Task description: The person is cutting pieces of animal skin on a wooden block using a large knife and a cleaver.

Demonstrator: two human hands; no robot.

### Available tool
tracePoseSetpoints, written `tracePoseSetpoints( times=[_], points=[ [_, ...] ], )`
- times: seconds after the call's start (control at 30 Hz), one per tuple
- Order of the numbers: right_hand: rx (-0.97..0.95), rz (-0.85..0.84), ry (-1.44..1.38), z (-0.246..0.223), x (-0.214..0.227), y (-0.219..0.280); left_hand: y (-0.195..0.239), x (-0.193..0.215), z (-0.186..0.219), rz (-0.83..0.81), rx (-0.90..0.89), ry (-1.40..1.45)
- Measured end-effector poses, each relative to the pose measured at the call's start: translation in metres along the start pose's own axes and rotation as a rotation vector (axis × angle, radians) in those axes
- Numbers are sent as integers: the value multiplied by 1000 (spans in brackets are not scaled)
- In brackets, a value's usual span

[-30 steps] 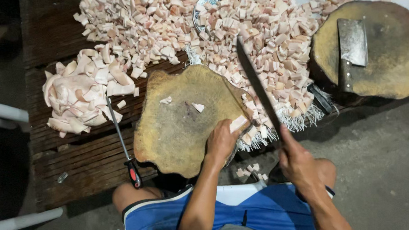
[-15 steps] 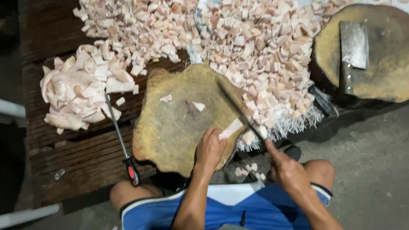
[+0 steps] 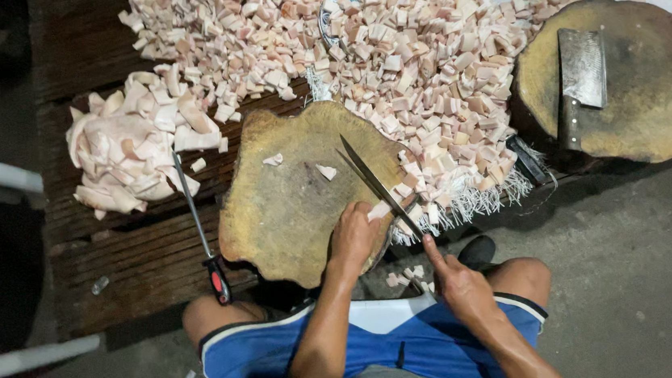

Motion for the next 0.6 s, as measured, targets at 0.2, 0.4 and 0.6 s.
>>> tracePoseSetpoints(
  times=[0.2,0.4,0.6],
  points=[
    [120,277,-219,-11,59,8,-5,2,4,46,-32,6],
    [217,514,-312,-22,82,43,7,8,-11,37,3,46],
    [14,-31,-61,-3,-17,12,8,3,-5,39,-78,-35]
  ],
)
Point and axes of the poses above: each hand's wrist, its own y-axis away from the middle knuckle, its own x-axis out of the back of the hand, z = x × y, the point moved 10 cm from there along -y, towards the middle knuckle, and after that the axes turned 12 degrees about -y, right-handed, at the moved point
